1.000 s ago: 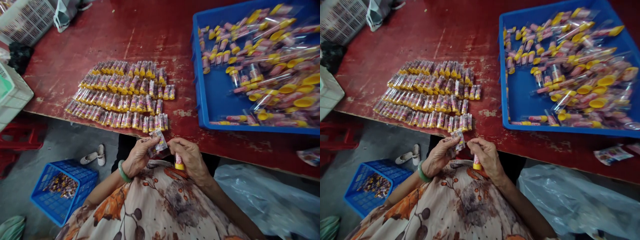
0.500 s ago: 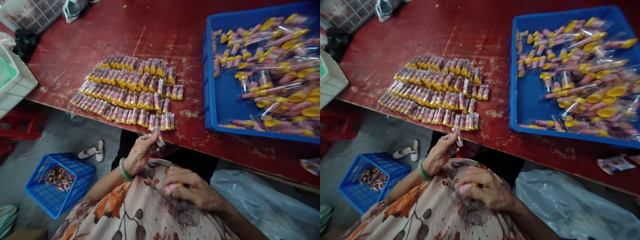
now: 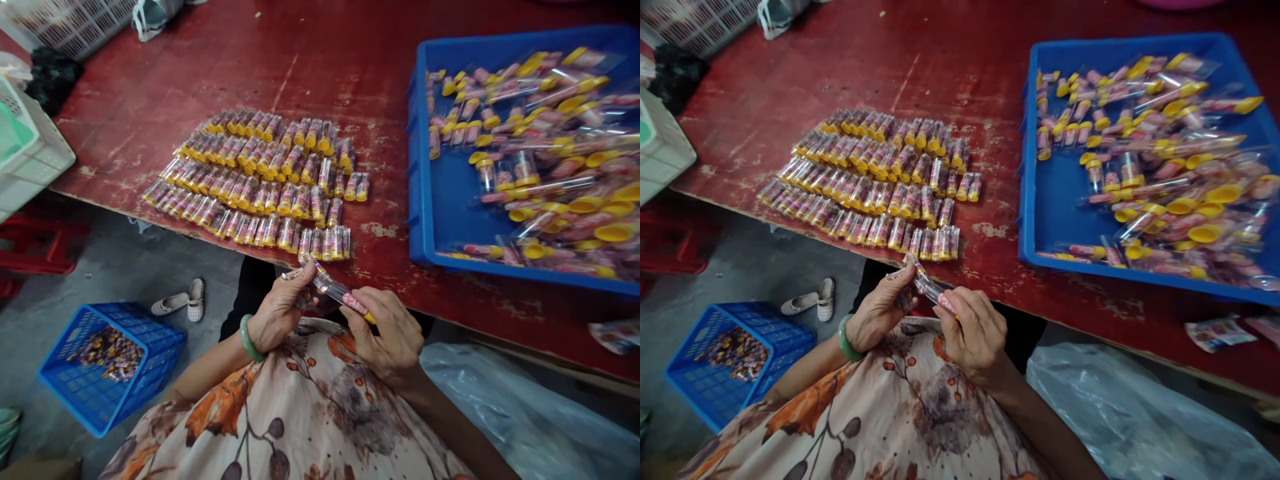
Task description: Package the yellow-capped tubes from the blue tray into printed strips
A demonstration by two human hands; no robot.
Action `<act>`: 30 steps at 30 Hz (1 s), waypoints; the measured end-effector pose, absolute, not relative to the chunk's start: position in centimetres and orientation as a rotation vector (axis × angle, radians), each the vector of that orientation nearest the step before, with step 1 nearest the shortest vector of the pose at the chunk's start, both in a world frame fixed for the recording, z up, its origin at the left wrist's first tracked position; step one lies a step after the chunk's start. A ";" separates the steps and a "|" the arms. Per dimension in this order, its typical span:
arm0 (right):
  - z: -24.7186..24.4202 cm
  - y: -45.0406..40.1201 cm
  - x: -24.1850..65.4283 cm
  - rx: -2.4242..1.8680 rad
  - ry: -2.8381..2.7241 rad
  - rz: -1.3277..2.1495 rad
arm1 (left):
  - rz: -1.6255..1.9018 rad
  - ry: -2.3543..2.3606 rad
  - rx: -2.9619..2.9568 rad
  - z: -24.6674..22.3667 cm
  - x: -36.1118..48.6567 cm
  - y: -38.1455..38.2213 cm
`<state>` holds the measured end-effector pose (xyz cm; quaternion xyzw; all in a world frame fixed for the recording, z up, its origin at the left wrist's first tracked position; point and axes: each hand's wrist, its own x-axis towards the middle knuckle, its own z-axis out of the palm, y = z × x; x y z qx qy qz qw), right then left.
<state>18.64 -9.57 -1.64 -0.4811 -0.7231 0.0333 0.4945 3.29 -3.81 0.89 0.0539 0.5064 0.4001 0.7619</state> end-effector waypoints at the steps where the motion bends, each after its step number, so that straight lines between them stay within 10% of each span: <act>1: -1.6 -9.6 18.7 -1.172 -1.758 0.058 | 0.870 1.100 0.115 0.9 3.3 -3.8; 30: -2.9 -10.2 18.6 -1.143 -1.860 -0.239 | 0.881 1.126 0.501 -0.8 3.1 -4.5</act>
